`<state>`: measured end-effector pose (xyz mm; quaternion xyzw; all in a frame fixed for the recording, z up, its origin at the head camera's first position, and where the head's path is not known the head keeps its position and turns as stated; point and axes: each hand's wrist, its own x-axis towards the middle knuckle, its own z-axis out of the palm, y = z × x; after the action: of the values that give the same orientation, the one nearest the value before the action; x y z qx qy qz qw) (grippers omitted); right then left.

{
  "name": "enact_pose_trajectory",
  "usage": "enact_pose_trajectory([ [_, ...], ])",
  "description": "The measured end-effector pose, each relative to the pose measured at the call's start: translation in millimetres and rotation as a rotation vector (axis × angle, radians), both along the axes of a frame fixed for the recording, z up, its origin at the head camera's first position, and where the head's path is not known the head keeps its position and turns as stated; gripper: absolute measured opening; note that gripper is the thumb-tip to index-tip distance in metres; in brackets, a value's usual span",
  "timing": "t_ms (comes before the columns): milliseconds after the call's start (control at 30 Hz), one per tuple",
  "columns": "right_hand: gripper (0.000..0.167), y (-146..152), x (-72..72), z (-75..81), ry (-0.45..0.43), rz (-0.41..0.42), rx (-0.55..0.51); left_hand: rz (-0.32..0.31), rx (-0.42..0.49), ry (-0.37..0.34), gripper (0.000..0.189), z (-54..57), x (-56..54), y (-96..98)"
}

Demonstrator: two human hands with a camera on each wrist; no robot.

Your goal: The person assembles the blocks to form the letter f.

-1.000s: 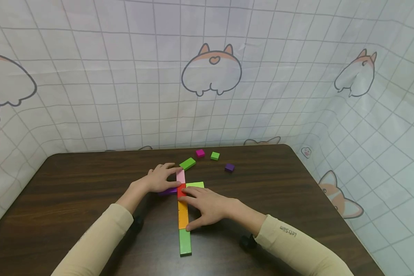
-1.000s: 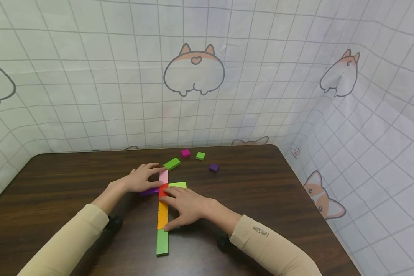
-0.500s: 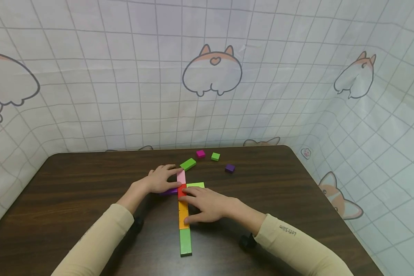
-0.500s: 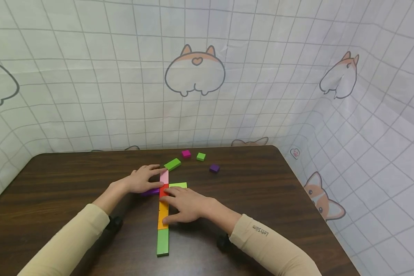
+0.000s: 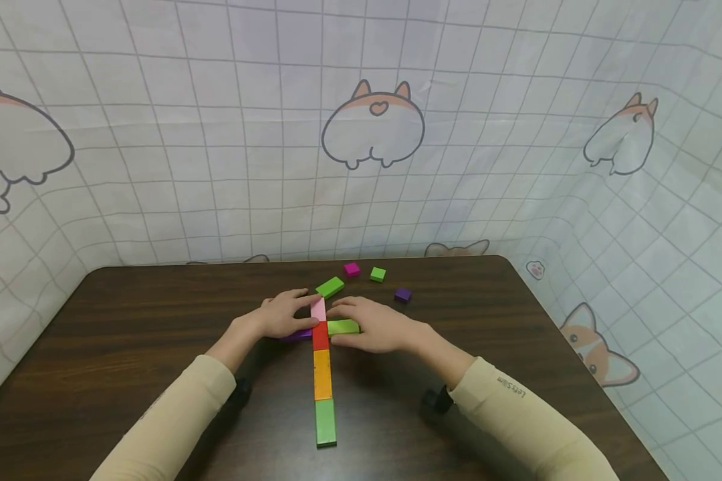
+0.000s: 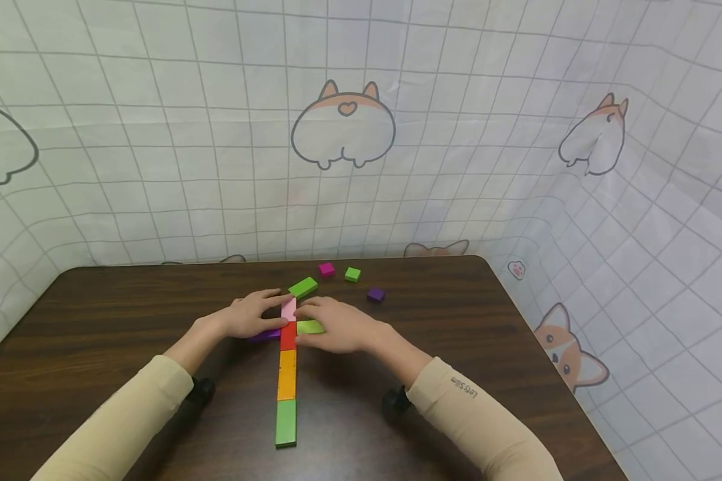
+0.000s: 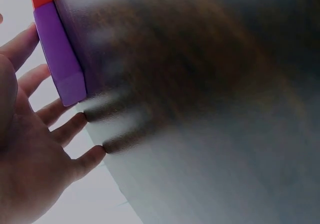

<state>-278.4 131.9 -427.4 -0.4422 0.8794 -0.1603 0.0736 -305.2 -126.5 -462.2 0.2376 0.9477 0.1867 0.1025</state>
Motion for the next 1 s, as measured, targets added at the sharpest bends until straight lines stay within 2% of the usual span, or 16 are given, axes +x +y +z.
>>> enact_pose_trajectory([
  [167, 0.047, 9, -20.3, 5.7, -0.018, -0.030, -0.106, 0.009, -0.006, 0.000, 0.067, 1.7, 0.0, 1.1],
  [333, 0.046, 18, -35.0, 4.1, -0.022, -0.072, -0.146, -0.015, -0.019, 0.028, 0.068, 3.3, 4.2, 4.6],
  [533, 0.044, 25, -44.8, 1.5, -0.025, -0.116, -0.150, -0.100, -0.037, 0.099, 0.066, 7.5, 21.5, 10.6],
  [733, 0.043, 31, -46.5, 2.3, -0.048, -0.152, -0.154, -0.132, -0.034, 0.156, 0.065, 7.7, 39.4, 12.1],
  [1000, 0.043, 35, -46.8, 2.1, -0.054, -0.152, -0.152, -0.220, -0.058, 0.151, 0.061, 9.8, 63.4, 15.9],
])
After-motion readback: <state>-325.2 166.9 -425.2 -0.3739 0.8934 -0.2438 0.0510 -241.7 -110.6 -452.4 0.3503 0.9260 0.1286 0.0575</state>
